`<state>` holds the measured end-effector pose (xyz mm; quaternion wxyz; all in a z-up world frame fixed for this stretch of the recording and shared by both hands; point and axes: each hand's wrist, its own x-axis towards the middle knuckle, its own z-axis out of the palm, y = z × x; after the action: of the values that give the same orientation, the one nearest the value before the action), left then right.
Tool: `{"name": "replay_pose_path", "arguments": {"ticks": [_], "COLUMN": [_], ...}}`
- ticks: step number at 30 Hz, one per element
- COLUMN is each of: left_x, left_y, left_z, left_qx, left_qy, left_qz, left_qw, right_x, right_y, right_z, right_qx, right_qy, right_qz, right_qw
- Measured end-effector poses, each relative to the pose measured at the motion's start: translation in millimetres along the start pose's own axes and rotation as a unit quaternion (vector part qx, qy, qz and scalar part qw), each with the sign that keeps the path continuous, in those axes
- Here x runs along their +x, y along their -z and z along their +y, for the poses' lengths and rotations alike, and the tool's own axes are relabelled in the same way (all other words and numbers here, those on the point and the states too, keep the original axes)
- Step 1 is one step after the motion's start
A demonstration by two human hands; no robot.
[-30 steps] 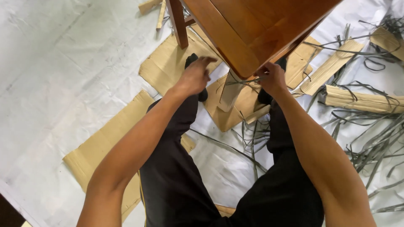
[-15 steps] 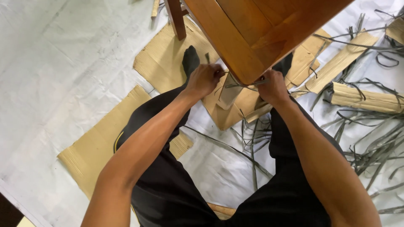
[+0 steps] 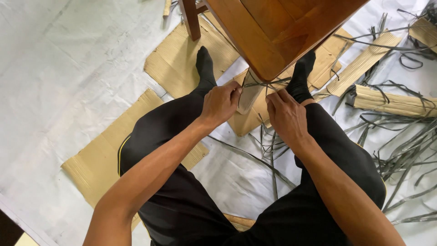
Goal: The person wraps the wooden chair legs with protective cardboard and secures them with plastic strips.
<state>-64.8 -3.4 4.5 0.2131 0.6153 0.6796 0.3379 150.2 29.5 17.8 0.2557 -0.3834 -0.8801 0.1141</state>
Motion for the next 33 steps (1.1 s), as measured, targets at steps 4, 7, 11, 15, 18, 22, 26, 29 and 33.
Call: {"name": "replay_pose_path", "arguments": {"ticks": [4, 7, 11, 15, 18, 22, 26, 29, 33], "left_x": [-7.7, -8.3, -13.4, -17.9, -21.9, -23.1, -26.7, -27.7, -27.8], "left_y": [-10.4, -17.2, -23.8, -28.1, -28.3, -25.4, -25.7, -27.6, -28.0], "left_z": [-5.0, -10.6, -14.2, -9.7, -4.6, 0.7, 2.7, 2.7, 2.6], "left_qx": [0.015, 0.04, 0.07, 0.09, 0.098, 0.073, 0.067, 0.057, 0.063], "left_qy": [-0.018, -0.046, -0.099, -0.106, -0.114, -0.137, -0.135, -0.148, -0.165], "left_qz": [0.017, 0.01, -0.01, -0.032, -0.035, -0.022, -0.036, -0.029, -0.026], "left_qw": [1.0, 0.998, 0.993, 0.99, 0.988, 0.988, 0.988, 0.987, 0.984], "right_x": [-3.3, -1.9, 0.7, 2.3, 1.3, 1.2, 2.6, 2.8, 4.8], "right_y": [-11.4, -21.8, -27.5, -33.7, -38.9, -42.9, -40.6, -40.8, -41.7], "right_z": [1.9, 8.8, 5.9, 4.2, 3.9, 6.6, 2.8, 1.5, 0.2], "right_qx": [-0.022, -0.051, -0.05, -0.007, 0.034, 0.068, 0.124, 0.145, 0.152], "right_qy": [0.038, 0.084, 0.11, 0.118, 0.093, 0.056, 0.025, 0.017, 0.015], "right_qz": [0.009, 0.01, 0.006, 0.018, 0.021, 0.03, 0.05, 0.056, 0.062], "right_qw": [0.999, 0.995, 0.993, 0.993, 0.995, 0.996, 0.991, 0.988, 0.986]}}
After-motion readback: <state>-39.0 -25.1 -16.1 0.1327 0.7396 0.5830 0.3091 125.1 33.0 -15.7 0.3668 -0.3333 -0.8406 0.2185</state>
